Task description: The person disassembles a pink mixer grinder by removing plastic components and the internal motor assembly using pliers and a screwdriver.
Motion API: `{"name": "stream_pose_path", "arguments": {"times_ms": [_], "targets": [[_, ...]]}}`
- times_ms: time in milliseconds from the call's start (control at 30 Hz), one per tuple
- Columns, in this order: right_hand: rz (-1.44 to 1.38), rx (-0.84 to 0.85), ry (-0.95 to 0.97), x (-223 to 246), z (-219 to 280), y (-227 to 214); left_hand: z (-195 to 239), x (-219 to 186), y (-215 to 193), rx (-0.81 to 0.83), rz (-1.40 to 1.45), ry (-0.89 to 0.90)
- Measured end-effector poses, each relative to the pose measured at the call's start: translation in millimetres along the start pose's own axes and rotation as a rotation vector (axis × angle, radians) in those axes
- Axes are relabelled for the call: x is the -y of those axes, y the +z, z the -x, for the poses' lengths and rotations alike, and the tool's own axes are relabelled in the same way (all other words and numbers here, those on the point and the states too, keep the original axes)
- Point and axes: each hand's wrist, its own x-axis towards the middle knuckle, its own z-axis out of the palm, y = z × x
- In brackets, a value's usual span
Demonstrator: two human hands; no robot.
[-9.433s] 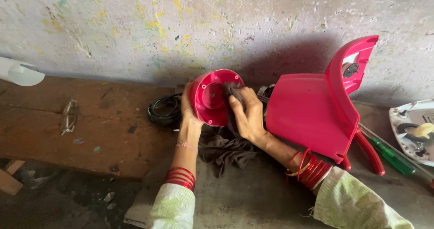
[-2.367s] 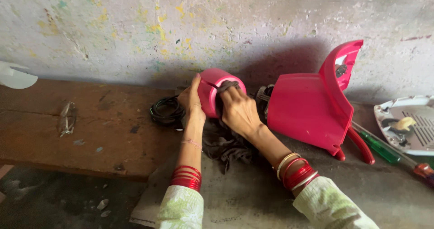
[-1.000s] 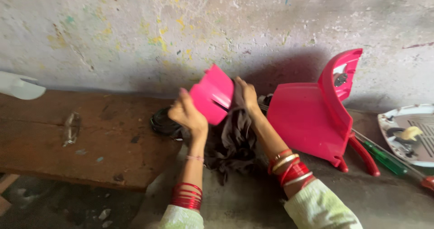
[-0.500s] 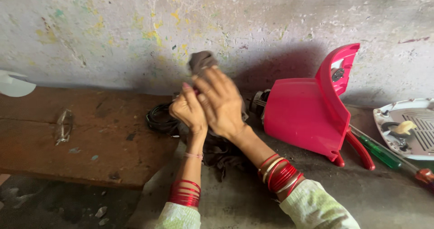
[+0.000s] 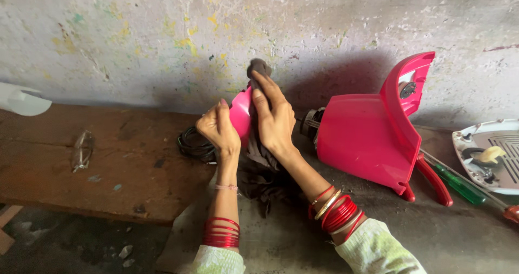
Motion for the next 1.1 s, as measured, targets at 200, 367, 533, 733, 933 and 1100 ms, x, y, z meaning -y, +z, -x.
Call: {"name": "stream_pose_path", "arguments": {"times_ms": [200, 367, 533, 733, 933, 1100], "targets": [[-0.771, 0.074, 0.315, -86, -26, 10, -4, 12, 1, -0.133, 0.223, -0.052], [-1.147, 0.447, 0.838, -162, -27, 13, -10, 17, -7, -0.158, 0.304, -0.206], [-1.432, 0.343, 0.956, -168, -16, 21, -13, 29, -13, -0.156, 0.577, -0.413], [-1.626, 0.365, 0.752, -127, -6, 7, 2, 73, -17, -0.137, 0.765, -0.565], [-1.618, 0.358, 0.675, -123, -11, 11, 5, 73, -13, -0.076, 0.652, -0.576], [-1.511, 0.338, 0.661, -136, -12, 10, -21, 24, -21, -0.11, 0.488, -0.716]]}}
